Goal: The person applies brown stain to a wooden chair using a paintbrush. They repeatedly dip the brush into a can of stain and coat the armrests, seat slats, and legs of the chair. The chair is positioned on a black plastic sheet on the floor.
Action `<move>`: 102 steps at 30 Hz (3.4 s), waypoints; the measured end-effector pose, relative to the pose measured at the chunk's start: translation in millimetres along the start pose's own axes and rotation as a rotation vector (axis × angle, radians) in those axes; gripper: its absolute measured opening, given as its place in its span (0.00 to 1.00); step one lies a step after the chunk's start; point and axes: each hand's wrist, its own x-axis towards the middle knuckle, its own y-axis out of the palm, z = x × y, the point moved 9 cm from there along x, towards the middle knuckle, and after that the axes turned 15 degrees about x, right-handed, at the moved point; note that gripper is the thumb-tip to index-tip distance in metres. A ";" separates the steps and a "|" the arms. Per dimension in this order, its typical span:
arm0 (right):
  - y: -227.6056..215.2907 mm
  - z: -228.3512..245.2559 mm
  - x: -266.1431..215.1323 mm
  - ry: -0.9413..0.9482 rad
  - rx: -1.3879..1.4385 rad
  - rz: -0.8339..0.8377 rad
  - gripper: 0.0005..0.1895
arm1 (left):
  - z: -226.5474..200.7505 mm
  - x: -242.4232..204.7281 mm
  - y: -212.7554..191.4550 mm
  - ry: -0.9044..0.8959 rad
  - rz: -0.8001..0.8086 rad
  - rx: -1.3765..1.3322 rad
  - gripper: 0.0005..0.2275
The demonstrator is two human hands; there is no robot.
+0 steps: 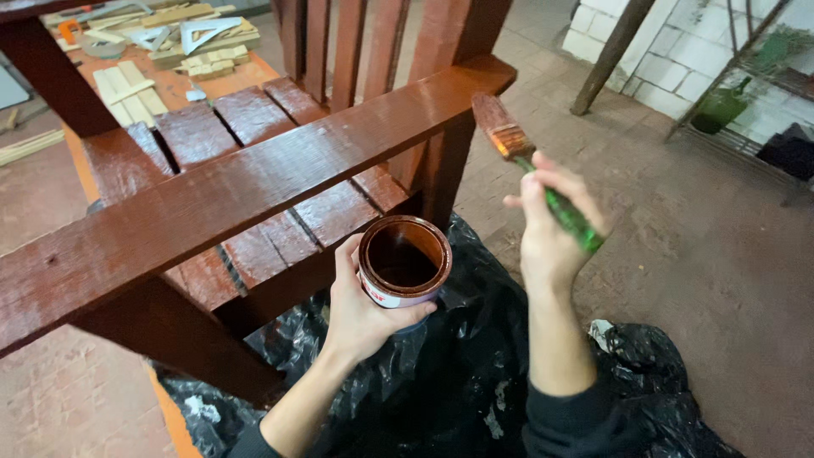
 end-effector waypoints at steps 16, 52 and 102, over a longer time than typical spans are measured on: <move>170.7 133.0 -160.3 0.045 -0.002 0.381 0.04 | 7.9 -77.6 -120.5 -0.103 -0.108 0.128 0.51; 379.3 279.0 -381.7 -0.575 -0.757 0.405 0.02 | 41.6 -134.0 -368.7 0.000 0.238 0.113 0.51; 448.6 255.1 -409.3 -0.514 -1.146 -0.156 0.04 | 42.7 -44.4 -351.9 0.271 0.698 -0.073 0.46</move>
